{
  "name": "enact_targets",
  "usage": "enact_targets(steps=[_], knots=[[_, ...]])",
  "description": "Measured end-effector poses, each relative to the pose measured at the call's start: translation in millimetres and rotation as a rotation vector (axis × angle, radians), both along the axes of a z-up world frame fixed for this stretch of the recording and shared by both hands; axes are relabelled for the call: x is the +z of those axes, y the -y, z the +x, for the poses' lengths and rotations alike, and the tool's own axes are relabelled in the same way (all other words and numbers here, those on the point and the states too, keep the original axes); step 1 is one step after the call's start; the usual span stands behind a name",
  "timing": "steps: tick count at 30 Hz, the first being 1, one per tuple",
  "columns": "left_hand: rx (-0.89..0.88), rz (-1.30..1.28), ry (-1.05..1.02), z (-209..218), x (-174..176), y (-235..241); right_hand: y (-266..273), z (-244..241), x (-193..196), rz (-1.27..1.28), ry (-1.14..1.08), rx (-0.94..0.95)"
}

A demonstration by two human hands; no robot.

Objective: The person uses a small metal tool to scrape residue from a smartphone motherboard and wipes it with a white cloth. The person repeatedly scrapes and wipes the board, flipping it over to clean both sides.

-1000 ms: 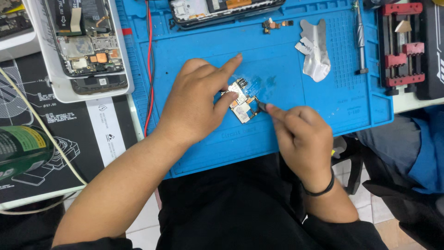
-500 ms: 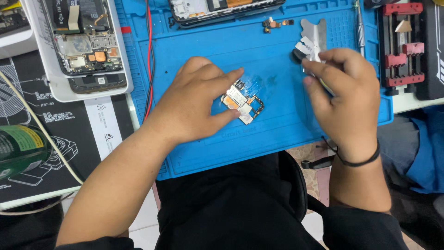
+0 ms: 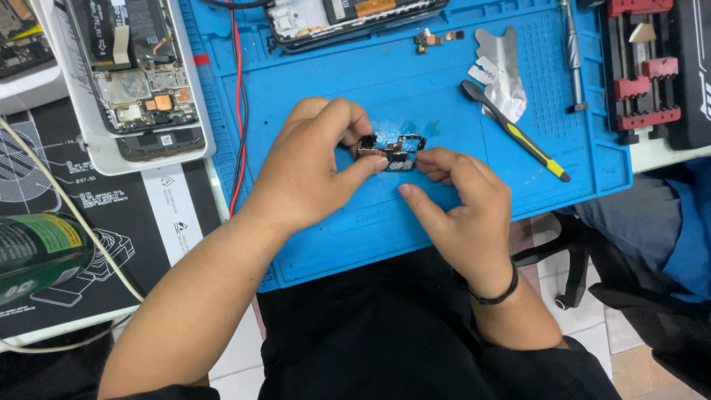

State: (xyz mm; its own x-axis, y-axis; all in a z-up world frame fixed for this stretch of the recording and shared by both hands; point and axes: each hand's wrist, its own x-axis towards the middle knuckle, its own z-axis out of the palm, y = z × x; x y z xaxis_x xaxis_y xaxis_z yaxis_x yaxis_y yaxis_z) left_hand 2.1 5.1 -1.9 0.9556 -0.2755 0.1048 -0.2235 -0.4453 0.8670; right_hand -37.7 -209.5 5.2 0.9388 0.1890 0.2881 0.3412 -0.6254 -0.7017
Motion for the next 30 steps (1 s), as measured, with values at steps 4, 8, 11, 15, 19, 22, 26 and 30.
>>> enact_targets(steps=[4,8,11,15,19,22,26,30], knots=[[0.058,-0.219,-0.063,-0.4,-5.3,1.3,-3.1,6.9,-11.3,0.044,0.068,-0.069],[0.046,-0.44,-0.167,-1.8,-4.4,2.1,-6.3,11.3,-19.1,0.267,0.017,-0.134],[0.122,-0.415,-0.246,0.0,-4.6,2.4,-7.2,13.0,-23.3,0.46,-0.066,-0.12],[0.114,-0.381,-0.241,2.6,-6.5,2.3,-10.2,21.1,-26.4,0.483,-0.076,-0.094],[0.115,-0.356,-0.212,3.4,-9.9,2.3,-12.3,23.5,-27.9,0.418,-0.077,-0.128],[0.11,-0.339,-0.198,4.2,-9.9,1.5,-11.7,22.3,-28.8,0.433,-0.053,-0.111],[0.085,-0.311,-0.2,5.0,-7.7,-0.3,-12.2,22.7,-28.0,0.454,-0.052,-0.105],[0.079,-0.347,-0.246,5.2,-6.7,-1.3,-13.4,21.1,-24.5,0.361,-0.007,-0.113]])
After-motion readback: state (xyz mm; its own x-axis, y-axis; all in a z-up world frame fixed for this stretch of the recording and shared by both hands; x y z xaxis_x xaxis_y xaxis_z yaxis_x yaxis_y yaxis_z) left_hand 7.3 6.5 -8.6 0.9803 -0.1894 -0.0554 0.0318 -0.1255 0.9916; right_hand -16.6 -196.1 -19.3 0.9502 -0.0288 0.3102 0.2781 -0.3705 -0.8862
